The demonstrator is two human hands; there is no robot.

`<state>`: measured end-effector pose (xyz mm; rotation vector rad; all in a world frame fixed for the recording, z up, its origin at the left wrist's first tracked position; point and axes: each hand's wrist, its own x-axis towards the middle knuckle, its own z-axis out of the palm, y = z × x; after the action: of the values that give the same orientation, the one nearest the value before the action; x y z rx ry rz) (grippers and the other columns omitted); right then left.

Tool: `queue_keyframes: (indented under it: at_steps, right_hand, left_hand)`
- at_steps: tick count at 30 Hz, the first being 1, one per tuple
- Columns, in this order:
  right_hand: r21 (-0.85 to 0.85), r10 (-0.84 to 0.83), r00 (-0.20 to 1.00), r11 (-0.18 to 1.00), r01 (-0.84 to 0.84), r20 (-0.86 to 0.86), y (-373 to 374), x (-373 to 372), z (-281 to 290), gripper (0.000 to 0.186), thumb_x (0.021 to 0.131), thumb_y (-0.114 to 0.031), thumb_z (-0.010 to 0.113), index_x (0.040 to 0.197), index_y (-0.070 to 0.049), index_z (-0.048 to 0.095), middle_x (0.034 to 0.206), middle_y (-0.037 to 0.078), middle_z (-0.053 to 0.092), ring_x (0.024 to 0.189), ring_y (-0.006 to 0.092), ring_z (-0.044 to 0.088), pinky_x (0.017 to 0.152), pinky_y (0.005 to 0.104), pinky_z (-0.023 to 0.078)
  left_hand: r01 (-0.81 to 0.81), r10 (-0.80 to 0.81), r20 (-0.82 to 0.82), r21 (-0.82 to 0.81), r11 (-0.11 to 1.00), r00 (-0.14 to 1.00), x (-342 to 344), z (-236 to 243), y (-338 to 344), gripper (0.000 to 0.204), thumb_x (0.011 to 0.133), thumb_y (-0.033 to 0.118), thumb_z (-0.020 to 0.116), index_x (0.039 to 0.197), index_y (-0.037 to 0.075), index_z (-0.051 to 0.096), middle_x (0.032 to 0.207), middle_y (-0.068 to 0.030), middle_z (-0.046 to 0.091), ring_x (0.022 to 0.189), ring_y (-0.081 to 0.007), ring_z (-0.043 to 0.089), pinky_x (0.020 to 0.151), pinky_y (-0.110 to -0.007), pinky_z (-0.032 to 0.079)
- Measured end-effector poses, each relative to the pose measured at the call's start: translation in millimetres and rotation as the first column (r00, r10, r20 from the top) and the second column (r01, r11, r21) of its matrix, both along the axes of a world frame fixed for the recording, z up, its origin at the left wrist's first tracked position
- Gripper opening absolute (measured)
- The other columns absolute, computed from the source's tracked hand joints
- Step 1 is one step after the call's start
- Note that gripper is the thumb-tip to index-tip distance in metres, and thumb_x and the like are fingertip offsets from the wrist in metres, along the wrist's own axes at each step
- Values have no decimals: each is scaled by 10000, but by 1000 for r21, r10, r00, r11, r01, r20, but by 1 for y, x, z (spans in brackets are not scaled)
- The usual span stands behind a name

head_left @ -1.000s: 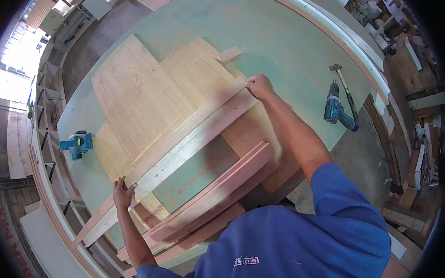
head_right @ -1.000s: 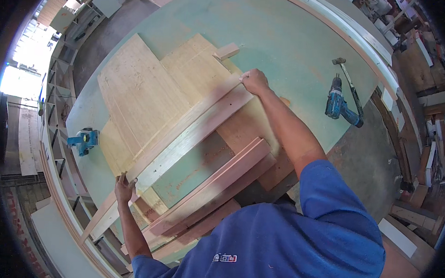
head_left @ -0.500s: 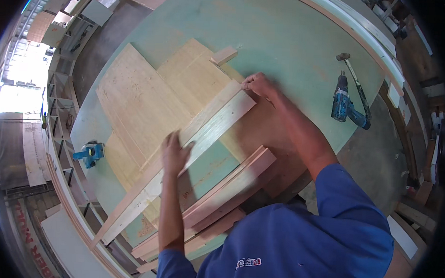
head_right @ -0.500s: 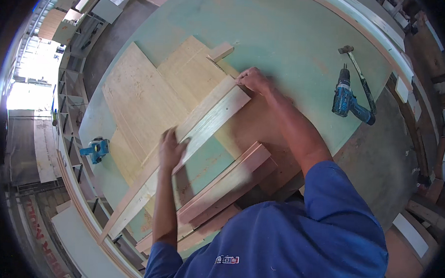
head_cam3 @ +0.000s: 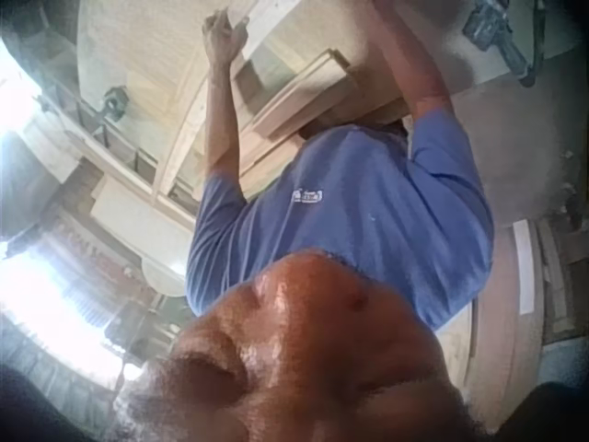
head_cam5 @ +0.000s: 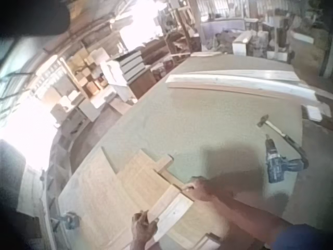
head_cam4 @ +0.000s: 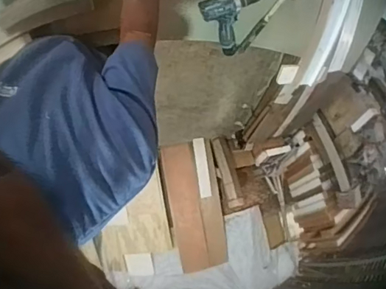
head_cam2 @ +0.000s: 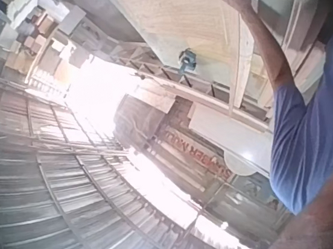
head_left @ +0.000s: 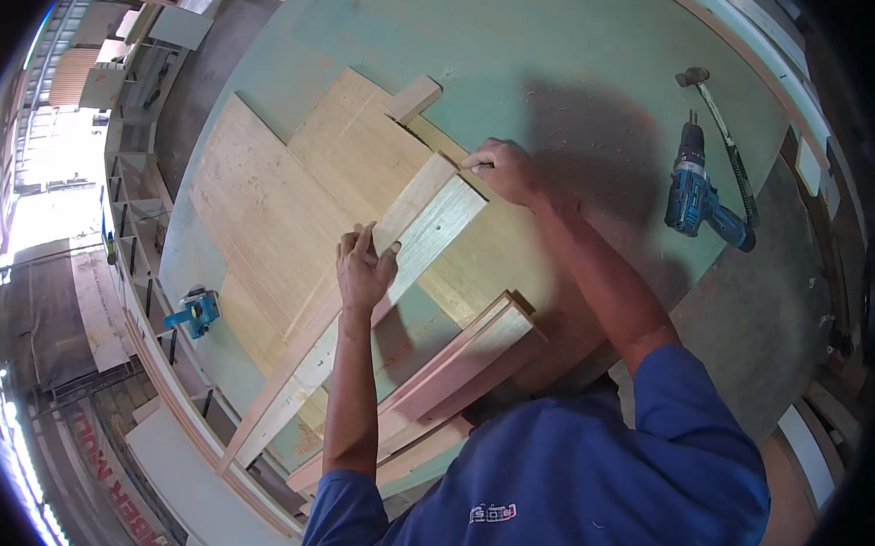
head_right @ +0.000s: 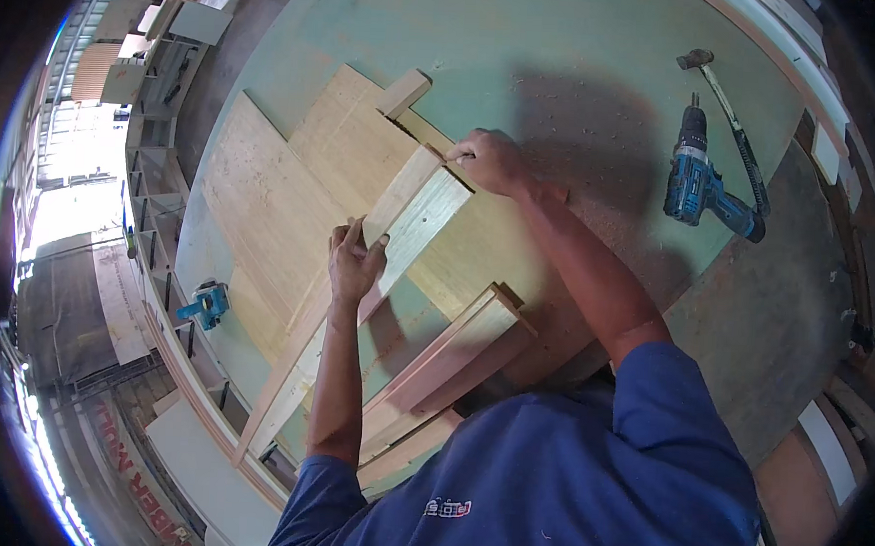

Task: The person uses a square and a pencil to mark a piece of wood on a workbench, then moves several long boards to different positions in the workshop, and eventually picks up a sander from the floor.

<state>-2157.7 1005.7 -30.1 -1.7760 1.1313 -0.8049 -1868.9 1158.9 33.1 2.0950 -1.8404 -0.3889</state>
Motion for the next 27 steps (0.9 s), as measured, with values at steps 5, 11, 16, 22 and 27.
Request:
queue_keyframes:
  at_steps: [5, 11, 16, 22, 27]
  right_hand:
    - [-50, 45, 995, 997, -50, -90, 4, 0, 5, 209, 900, -143, 632, 1025, -134, 800, 966, 135, 701, 995, 311, 655, 890, 402, 515]
    - [-58, 98, 994, 993, -101, -56, 1, 0, -1, 195, 907, -151, 649, 1033, -133, 797, 974, 131, 705, 972, 315, 654, 869, 413, 517]
    - [-111, 106, 993, 988, -111, -51, 4, 3, 0, 252, 872, 15, 628, 1043, -76, 790, 920, 118, 666, 927, 285, 633, 841, 378, 505]
    - [-26, 108, 993, 994, -110, -56, 0, 2, -4, 254, 878, 2, 625, 1055, -78, 789, 910, 126, 659, 918, 281, 633, 839, 374, 500]
    - [187, 63, 995, 979, -76, 71, -1, -1, 3, 258, 957, -121, 566, 1134, -67, 746, 1064, 158, 696, 1018, 291, 661, 934, 393, 508]
  left_hand:
    - [-15, 17, -40, 45, 999, 999, -3, 3, -6, 568, 798, 333, 815, 1261, 34, 675, 1045, -156, 626, 1040, -354, 586, 930, -450, 478]
    - [-28, 31, -49, 50, 998, 998, -2, 5, -5, 555, 791, 297, 831, 1256, 34, 680, 1013, -138, 626, 972, -313, 604, 876, -409, 500]
    - [-35, 41, -69, 83, 996, 997, 1, 7, -5, 551, 790, 292, 834, 1253, 35, 682, 1005, -133, 624, 987, -306, 616, 872, -403, 502]
    - [-45, 60, -125, 125, 991, 990, 0, 9, -8, 566, 786, 280, 834, 1274, 39, 678, 1014, -128, 619, 997, -311, 615, 887, -410, 505]
    - [-32, 36, -18, 176, 984, 999, 2, 10, -8, 590, 794, 310, 823, 1300, 49, 667, 1064, -131, 616, 1058, -328, 588, 932, -424, 484]
